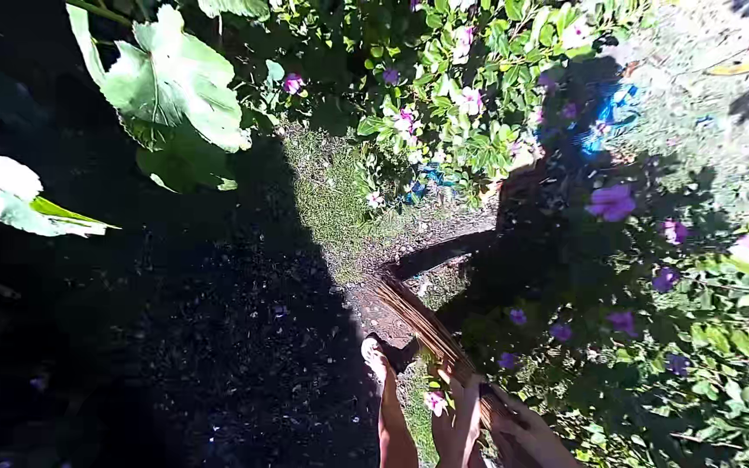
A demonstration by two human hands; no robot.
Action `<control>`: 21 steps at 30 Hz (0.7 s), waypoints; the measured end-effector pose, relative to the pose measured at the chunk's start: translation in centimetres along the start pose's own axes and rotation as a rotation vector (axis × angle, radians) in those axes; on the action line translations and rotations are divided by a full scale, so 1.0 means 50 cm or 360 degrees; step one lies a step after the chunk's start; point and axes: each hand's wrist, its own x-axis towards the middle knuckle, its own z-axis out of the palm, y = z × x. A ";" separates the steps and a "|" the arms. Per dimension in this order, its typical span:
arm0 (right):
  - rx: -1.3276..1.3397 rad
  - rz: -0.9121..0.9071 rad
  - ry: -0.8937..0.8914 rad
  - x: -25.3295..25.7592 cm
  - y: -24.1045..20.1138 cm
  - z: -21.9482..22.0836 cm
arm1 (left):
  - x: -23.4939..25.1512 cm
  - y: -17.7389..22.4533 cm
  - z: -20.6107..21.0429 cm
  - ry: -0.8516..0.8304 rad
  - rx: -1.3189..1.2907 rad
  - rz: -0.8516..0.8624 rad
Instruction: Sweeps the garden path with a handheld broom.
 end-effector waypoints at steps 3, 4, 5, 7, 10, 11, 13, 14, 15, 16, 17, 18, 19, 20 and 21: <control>-0.0042 -0.0241 0.0526 0.048 0.001 -0.037 | 0.004 0.189 0.069 -0.0424 0.0008 0.0002; -0.0105 -0.0338 0.0655 0.051 -0.001 -0.055 | -0.007 0.249 0.100 -0.0506 0.0049 -0.0157; -0.0168 -0.0423 0.0770 0.051 0.003 -0.070 | 0.003 0.254 0.129 -0.0576 0.0015 -0.0133; -0.0211 -0.0551 0.0987 0.063 -0.007 -0.087 | 0.106 0.194 0.177 -0.0950 -0.0108 0.0342; -0.0133 -0.0528 0.1137 0.071 -0.027 -0.094 | 0.144 0.223 0.227 -0.1109 -0.0100 0.0365; -0.0118 -0.0539 0.1162 0.082 -0.040 -0.097 | 0.152 0.242 0.236 -0.1114 -0.0094 0.0369; -0.0106 -0.0547 0.1212 0.084 -0.050 -0.094 | 0.154 0.250 0.244 -0.1146 -0.0084 0.0366; -0.0076 -0.0557 0.1237 0.090 -0.062 -0.085 | 0.163 0.262 0.239 -0.1185 -0.0054 0.0390; -0.0050 -0.0558 0.1266 0.094 -0.072 -0.073 | 0.165 0.272 0.230 -0.1226 -0.0031 0.0412; -0.0041 -0.0554 0.1287 0.091 -0.076 -0.059 | 0.162 0.277 0.220 -0.1265 -0.0008 0.0423; -0.0034 -0.0583 0.1326 0.091 -0.083 -0.050 | 0.161 0.286 0.216 -0.1301 0.0013 0.0456; -0.0045 -0.0624 0.1377 0.095 -0.093 -0.050 | 0.162 0.302 0.220 -0.1342 0.0015 0.0498; -0.0060 -0.0660 0.1416 0.100 -0.100 -0.048 | 0.163 0.316 0.220 -0.1383 0.0021 0.0536; -0.0073 -0.0682 0.1450 0.100 -0.101 -0.038 | 0.158 0.322 0.216 -0.1431 0.0025 0.0559; -0.0079 -0.0694 0.1480 0.092 -0.100 -0.026 | 0.145 0.323 0.211 -0.1471 0.0016 0.0578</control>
